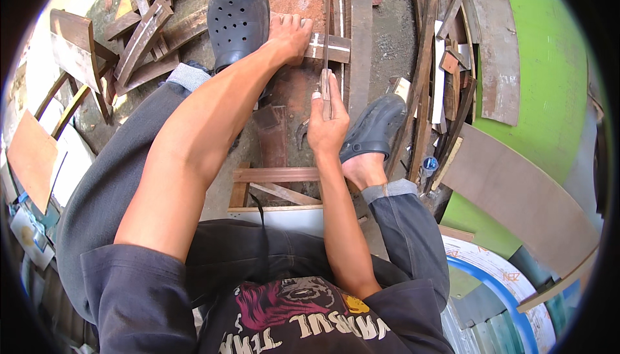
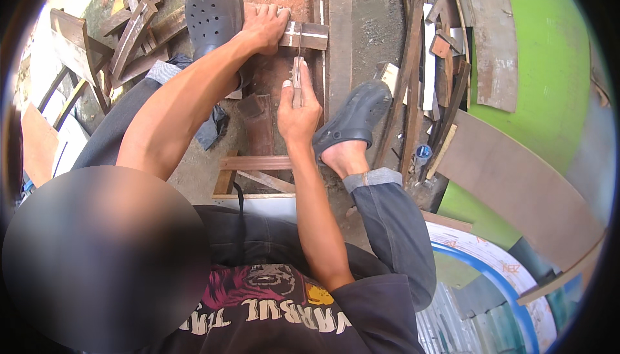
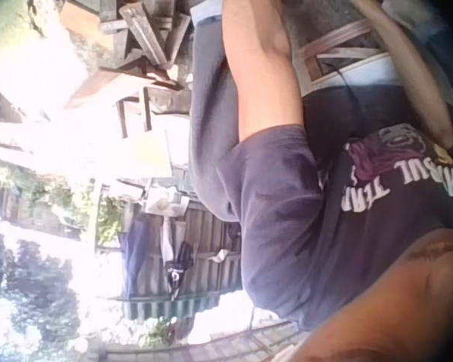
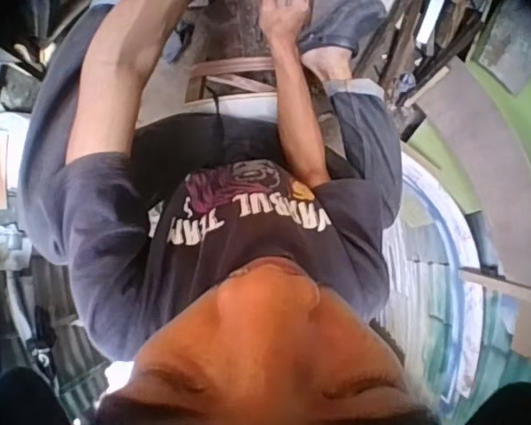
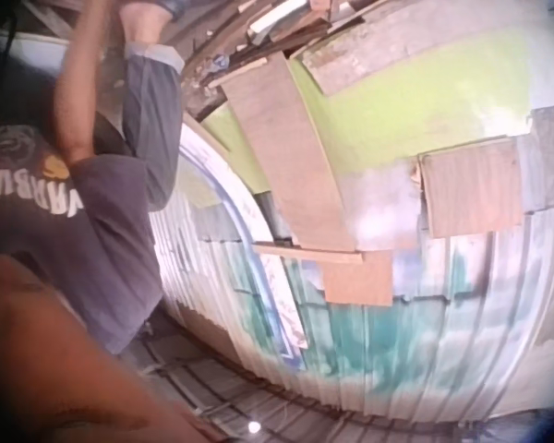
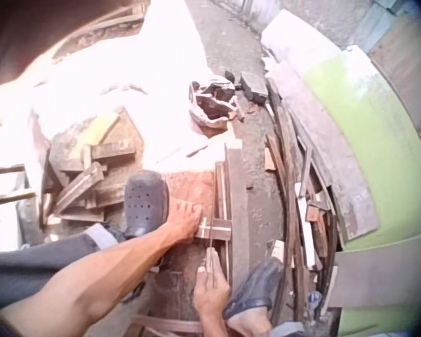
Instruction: The person sits cross-legged on the ground and uses a hand saw to cut a small piece of wood. They hold the wood with their left hand and saw with their right hand, then inspect the cut piece and place it aside.
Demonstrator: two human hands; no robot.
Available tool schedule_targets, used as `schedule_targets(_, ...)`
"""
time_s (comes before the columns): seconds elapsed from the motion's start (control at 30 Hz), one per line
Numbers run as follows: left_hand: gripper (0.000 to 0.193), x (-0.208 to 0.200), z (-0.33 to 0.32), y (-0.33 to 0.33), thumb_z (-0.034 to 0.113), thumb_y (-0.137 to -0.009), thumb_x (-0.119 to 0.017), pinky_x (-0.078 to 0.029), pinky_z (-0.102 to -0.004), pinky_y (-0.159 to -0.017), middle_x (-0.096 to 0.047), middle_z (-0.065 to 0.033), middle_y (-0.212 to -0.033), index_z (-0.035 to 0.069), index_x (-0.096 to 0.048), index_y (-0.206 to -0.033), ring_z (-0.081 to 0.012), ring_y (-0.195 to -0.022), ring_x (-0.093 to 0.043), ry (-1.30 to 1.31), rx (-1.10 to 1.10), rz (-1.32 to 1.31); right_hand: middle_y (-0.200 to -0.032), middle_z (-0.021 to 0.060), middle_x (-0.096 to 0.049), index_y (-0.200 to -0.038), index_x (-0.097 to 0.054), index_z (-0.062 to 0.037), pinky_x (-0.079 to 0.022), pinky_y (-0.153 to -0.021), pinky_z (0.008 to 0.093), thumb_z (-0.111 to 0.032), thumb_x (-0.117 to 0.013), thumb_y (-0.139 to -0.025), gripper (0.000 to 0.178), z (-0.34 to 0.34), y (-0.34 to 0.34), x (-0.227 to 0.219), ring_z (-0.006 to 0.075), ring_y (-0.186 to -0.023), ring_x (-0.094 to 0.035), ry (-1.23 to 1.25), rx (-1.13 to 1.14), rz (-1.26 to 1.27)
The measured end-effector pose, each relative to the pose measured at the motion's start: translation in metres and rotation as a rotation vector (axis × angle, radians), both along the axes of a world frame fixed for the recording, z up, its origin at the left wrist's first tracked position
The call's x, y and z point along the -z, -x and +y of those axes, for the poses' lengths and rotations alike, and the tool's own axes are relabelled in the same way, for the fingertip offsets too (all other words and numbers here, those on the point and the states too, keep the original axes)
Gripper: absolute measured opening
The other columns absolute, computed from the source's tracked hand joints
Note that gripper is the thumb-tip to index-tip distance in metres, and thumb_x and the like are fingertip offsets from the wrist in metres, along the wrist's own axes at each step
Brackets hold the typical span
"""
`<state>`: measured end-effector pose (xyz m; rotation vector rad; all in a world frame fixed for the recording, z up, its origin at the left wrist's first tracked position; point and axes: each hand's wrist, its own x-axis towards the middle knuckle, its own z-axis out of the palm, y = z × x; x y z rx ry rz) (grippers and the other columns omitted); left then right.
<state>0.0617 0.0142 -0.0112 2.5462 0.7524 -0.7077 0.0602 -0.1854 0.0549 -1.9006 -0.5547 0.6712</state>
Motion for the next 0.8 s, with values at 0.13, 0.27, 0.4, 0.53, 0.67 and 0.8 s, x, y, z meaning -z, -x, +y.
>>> schedule_targets(0.13,0.065,-0.005,0.002,-0.002,0.014,-0.079,-0.069,-0.033,-0.0577,-0.106,-0.051,-0.0212,-0.135,0.004,-0.044,-0.138,-0.0375,-0.133,-0.045,-0.024,-0.025,0.029,-0.139,0.0215,-0.061,-0.141,-0.053,0.0050,-0.044,-0.108,0.0352,-0.007,-0.057,-0.095,0.047,0.008,-0.011,-0.003,0.0275,-0.131,-0.058,-0.104,0.045,0.038)
schedule_targets(0.27,0.067,0.004,0.010,0.003,0.014,-0.070,-0.072,-0.037,-0.0577,-0.105,-0.049,-0.0249,-0.129,-0.002,-0.042,-0.128,-0.0427,-0.128,-0.046,-0.053,-0.170,-0.109,-0.138,0.0212,-0.061,-0.139,-0.057,0.0034,-0.041,-0.110,0.0340,-0.013,-0.058,-0.098,0.044,0.019,-0.040,-0.013,0.0254,-0.132,-0.056,-0.017,-0.081,-0.014)
schedule_targets(0.4,0.069,0.013,0.006,0.003,0.016,-0.069,-0.074,-0.036,-0.0606,-0.107,-0.047,-0.0262,-0.130,-0.001,-0.042,-0.128,-0.0435,-0.129,-0.044,-0.036,-0.217,-0.108,-0.106,0.0129,-0.070,-0.143,-0.055,-0.0014,-0.050,-0.079,0.0291,-0.011,-0.055,-0.098,0.046,0.016,-0.048,-0.001,0.0170,-0.088,-0.065,0.020,-0.099,0.016)
schedule_targets(0.53,0.074,0.000,0.003,-0.001,0.018,-0.068,-0.078,-0.038,-0.0608,-0.106,-0.048,-0.0252,-0.130,0.000,-0.042,-0.130,-0.0438,-0.128,-0.046,-0.049,-0.191,-0.076,-0.074,0.0015,-0.062,-0.145,-0.055,-0.0069,-0.045,-0.057,0.0250,-0.008,-0.055,-0.098,0.047,0.009,-0.048,-0.001,0.0068,-0.060,-0.054,0.101,0.019,0.428)
schedule_targets(0.67,0.077,0.008,0.007,-0.003,0.016,-0.070,-0.079,-0.039,-0.0624,-0.104,-0.051,-0.0245,-0.130,0.001,-0.041,-0.134,-0.0442,-0.125,-0.050,-0.083,-0.167,-0.081,-0.094,0.0092,-0.067,-0.140,-0.059,-0.0042,-0.047,-0.072,0.0273,-0.013,-0.058,-0.099,0.042,0.012,-0.042,0.012,0.0128,-0.081,-0.059,0.105,0.044,0.139)
schedule_targets(0.8,0.076,0.007,0.007,-0.002,0.013,-0.070,-0.079,-0.038,-0.0597,-0.106,-0.050,-0.0253,-0.131,0.000,-0.041,-0.134,-0.0438,-0.127,-0.049,-0.053,-0.176,-0.056,-0.133,0.0222,-0.064,-0.134,-0.060,0.0032,-0.043,-0.107,0.0329,-0.016,-0.058,-0.100,0.039,-0.001,-0.031,-0.022,0.0267,-0.128,-0.060,0.202,0.050,0.126)
